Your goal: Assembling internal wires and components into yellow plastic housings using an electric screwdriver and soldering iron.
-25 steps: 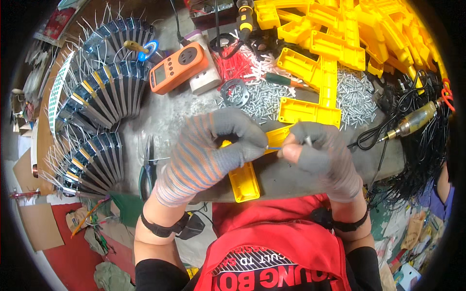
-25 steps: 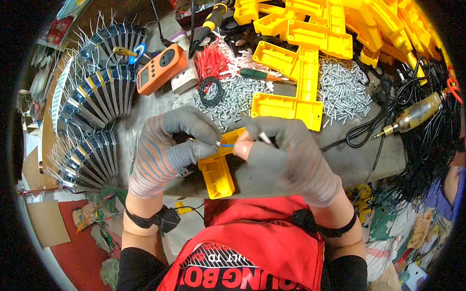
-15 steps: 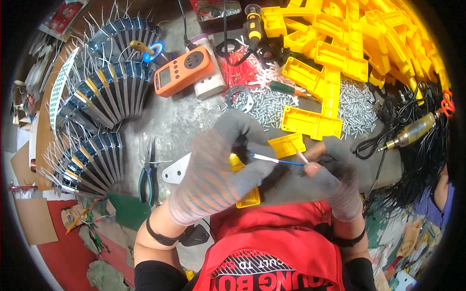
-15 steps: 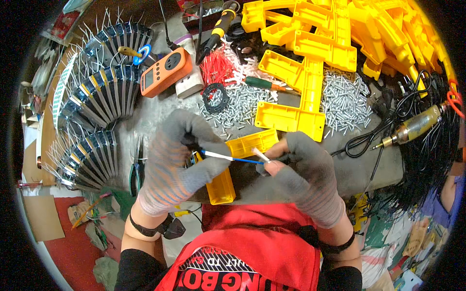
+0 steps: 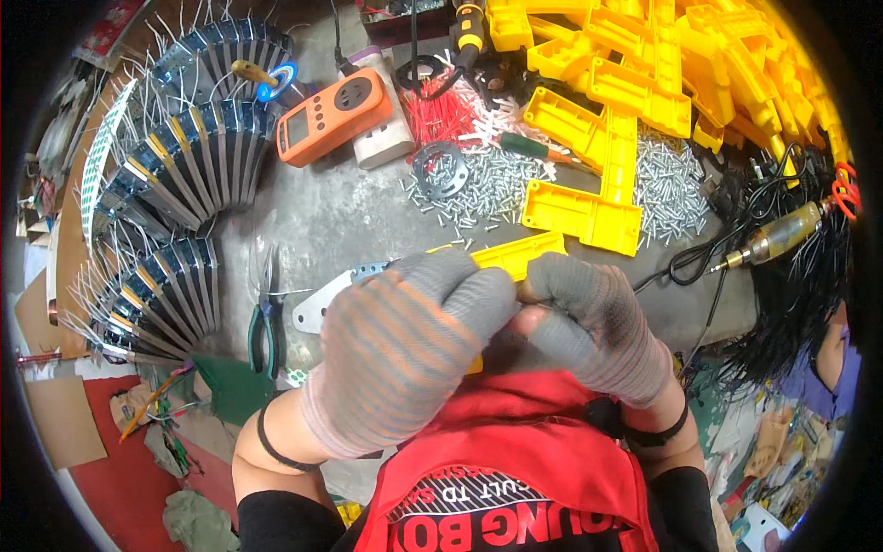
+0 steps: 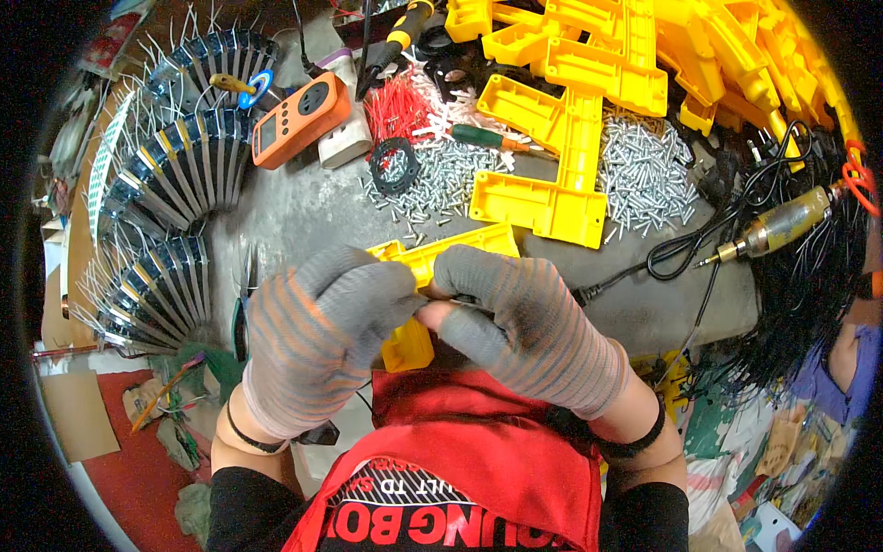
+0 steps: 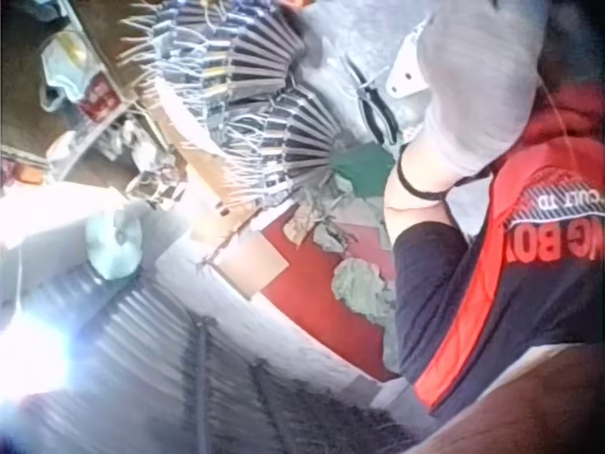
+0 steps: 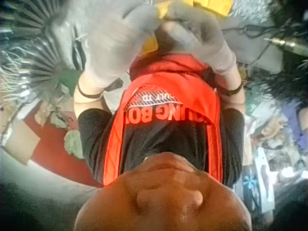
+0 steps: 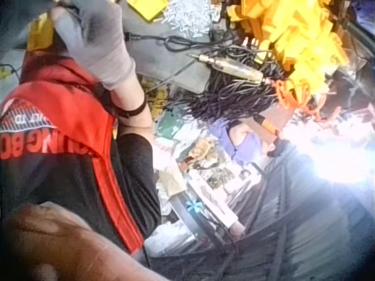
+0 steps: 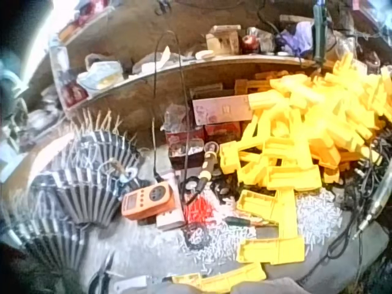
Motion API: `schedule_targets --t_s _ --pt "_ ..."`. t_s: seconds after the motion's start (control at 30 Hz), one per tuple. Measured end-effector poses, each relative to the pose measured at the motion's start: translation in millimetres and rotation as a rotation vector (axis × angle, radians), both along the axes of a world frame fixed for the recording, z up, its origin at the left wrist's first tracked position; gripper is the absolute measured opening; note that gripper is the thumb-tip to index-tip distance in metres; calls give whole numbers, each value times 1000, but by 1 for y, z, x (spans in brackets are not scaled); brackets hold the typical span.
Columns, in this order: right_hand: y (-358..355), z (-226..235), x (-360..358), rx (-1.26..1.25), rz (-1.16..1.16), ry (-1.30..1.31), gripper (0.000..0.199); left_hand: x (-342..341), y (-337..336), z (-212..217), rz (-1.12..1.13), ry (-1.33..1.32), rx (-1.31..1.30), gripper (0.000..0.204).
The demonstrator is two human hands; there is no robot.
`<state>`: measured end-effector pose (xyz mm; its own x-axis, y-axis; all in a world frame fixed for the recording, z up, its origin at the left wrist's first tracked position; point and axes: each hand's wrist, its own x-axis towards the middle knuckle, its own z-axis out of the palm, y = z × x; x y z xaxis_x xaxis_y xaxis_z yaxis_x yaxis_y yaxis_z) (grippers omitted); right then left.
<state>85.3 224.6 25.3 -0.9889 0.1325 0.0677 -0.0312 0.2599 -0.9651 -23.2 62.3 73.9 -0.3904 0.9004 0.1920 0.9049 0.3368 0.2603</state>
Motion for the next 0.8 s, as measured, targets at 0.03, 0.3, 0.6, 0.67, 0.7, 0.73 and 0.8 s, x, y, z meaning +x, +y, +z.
schedule_targets --t_s 0.03,0.3,0.6,0.67,0.7,0.73,0.8 --pt "2 0 0 50 52 5 14 -3 -4 -2 -22 -68 70 18" --pt "11 -17 6 -212 -17 1 14 -57 -67 3 336 -140 -152 17" --pt "15 -51 11 -538 -202 59 20 -126 52 -70 117 171 77 18" --pt "14 -53 11 -553 -135 60 21 -137 64 -79 91 158 107 15" --pt "13 -52 11 -499 -113 77 21 -137 71 -80 91 157 105 15" --pt "12 -52 10 -445 -89 93 20 -136 76 -80 165 235 5 16" --pt "13 -51 7 -460 -81 69 20 -135 85 -80 241 313 -99 17"
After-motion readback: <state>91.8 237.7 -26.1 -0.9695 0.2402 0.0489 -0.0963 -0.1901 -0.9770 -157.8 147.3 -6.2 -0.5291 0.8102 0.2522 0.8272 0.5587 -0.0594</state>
